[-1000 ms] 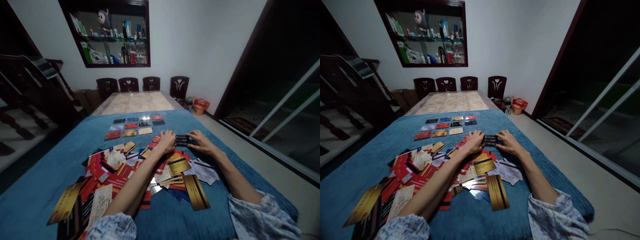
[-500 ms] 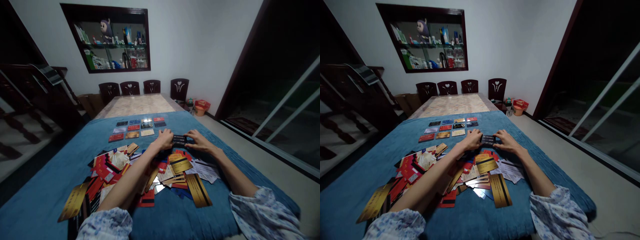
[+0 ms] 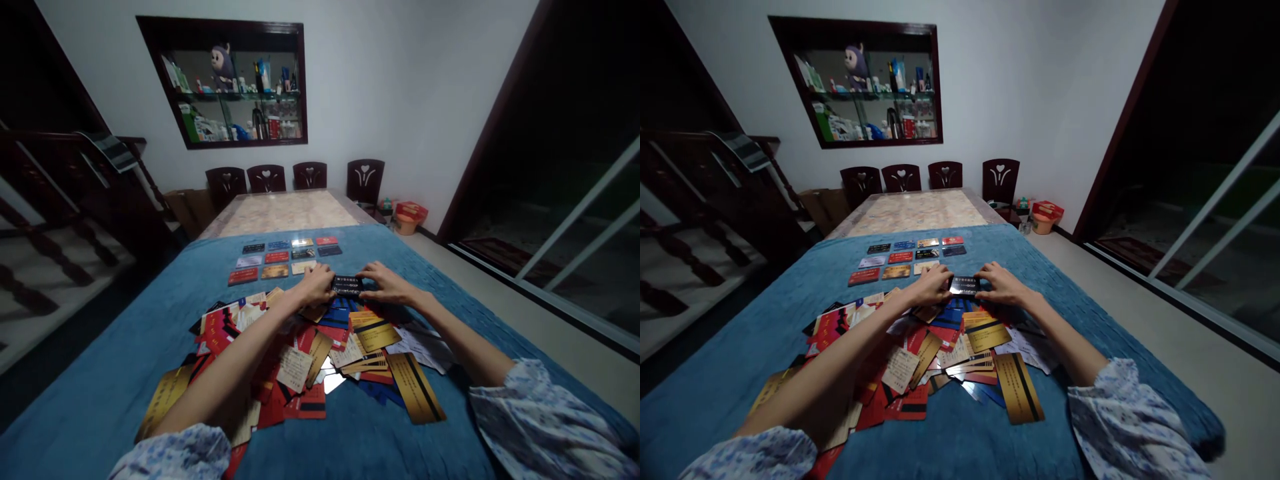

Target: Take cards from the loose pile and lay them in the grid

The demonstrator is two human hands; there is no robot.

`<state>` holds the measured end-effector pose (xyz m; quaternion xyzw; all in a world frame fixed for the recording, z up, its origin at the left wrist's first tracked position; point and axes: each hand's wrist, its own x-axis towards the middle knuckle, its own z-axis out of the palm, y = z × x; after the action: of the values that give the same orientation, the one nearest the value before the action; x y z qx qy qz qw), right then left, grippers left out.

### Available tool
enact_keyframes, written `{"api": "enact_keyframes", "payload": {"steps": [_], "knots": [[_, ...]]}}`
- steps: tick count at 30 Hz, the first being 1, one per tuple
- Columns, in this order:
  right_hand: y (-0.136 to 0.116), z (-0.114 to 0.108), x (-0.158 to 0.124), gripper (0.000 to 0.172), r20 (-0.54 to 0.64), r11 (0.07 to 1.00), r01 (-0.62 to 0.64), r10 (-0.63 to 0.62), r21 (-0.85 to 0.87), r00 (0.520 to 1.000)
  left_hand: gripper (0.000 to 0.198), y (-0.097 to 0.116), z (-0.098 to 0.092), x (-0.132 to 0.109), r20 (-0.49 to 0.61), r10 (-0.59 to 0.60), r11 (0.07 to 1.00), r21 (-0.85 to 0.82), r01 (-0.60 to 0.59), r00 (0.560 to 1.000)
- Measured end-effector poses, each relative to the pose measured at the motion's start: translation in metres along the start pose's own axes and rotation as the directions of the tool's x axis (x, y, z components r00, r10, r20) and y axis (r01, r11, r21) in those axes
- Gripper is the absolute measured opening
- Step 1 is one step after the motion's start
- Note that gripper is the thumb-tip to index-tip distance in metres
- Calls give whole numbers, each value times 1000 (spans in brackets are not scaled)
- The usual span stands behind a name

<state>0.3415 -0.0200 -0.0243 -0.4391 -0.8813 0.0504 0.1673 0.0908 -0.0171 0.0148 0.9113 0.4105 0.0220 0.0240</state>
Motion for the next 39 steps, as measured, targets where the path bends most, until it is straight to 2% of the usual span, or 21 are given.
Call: {"api": "enact_keyframes", "payload": {"steps": [8, 16, 22, 25, 29, 39], "knots": [[-20, 6, 43, 52, 35, 996, 84, -82, -35, 996, 38, -35, -4, -25, -17, -68, 998, -8, 67, 998], [-46, 16, 87, 50, 63, 988, 148, -146, -29, 987, 38, -67, -14, -52, 14, -130, 991, 26, 129, 991], [-63, 23, 121, 45, 104, 981, 188, -183, -44, 978, 44, -95, -19, -69, -10, -160, 987, -10, 160, 987], [-68, 26, 136, 44, 105, 974, 225, -220, -35, 970, 46, -110, -20, -74, -1, -180, 984, -7, 180, 984], [-76, 29, 156, 43, 109, 966, 256, -251, -44, 962, 39, -127, -23, -78, -8, -222, 975, 18, 222, 975], [-100, 35, 206, 34, 167, 963, 260, -246, -67, 955, 36, -165, -29, -83, -8, -303, 951, 56, 303, 953]]}}
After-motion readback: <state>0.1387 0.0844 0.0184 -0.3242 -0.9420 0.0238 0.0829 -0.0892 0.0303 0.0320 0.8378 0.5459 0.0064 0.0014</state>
